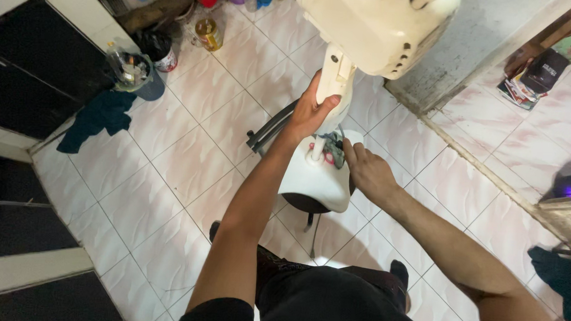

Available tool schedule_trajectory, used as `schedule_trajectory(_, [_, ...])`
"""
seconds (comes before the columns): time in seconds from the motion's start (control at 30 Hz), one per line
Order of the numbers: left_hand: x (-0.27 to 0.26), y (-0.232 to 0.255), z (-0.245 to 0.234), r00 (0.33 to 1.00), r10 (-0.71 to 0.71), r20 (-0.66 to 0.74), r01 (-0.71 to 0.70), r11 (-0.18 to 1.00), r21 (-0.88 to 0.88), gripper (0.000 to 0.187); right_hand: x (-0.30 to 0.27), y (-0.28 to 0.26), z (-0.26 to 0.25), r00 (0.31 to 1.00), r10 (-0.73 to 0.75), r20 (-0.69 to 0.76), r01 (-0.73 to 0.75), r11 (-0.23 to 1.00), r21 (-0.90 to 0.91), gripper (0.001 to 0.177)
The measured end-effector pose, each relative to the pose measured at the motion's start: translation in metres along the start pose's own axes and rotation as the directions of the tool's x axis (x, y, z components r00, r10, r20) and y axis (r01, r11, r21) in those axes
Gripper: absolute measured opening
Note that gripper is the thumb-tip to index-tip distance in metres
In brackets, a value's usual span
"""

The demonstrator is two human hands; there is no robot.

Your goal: The person cleans the base of a standing electric fan with a cloth, then uses a screwdriver to loosen and tighten screws on the fan's neck and base. The person repeatedly adjusts the fan's position and continues to manipulate the screws throughout the clip.

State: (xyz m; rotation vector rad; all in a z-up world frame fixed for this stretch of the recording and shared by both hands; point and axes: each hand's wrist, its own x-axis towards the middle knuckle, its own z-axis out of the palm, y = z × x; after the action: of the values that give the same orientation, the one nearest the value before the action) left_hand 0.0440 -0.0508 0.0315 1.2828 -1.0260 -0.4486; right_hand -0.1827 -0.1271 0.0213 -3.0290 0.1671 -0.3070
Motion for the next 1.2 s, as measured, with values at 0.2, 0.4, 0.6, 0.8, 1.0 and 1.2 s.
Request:
schedule_trajectory(0.2, [-0.004,0.004,-0.001,0.995,-0.082,0.049,0.084,0.996,-0.04,0.071,0.019,0.031,0.03,0.797,0.226,0.56,-0.582,0.038,0.812,0.04])
schedule_trajectory(0.4, [-0.005,-0.012,-0.001,0.989,-0.136,0.059,0.14,0.988,-0.064,0.073,0.019,0.03,0.027,0.696,0.168,0.698,-0.633,-0.314,0.708,0.044])
schedule_trajectory(0.6, [-0.049,-0.043,0.006,0.993,0.01,-0.117,-0.014,0.999,-0.036,0.054,0.001,0.003,-0.003,0.938,0.34,0.07,-0.274,0.601,0.751,0.026])
schedule_trajectory(0.8, [-0.097,-0.071,0.025,0.915,-0.372,-0.156,0.202,0.758,-0.62,0.053,-0.013,-0.004,0.004,0.981,0.13,-0.147,-0.074,0.939,0.337,0.033])
schedule_trajectory(1.0, [-0.09,-0.1,0.019,0.938,-0.301,-0.173,0.16,0.818,-0.553,0.047,0.017,0.031,0.036,0.8,0.269,0.536,-0.558,0.005,0.83,0.027])
schedule_trajectory(1.2, [-0.091,-0.118,0.015,0.937,-0.322,-0.138,0.201,0.817,-0.54,0.049,0.019,0.032,0.02,0.775,0.201,0.599,-0.571,-0.183,0.8,0.027])
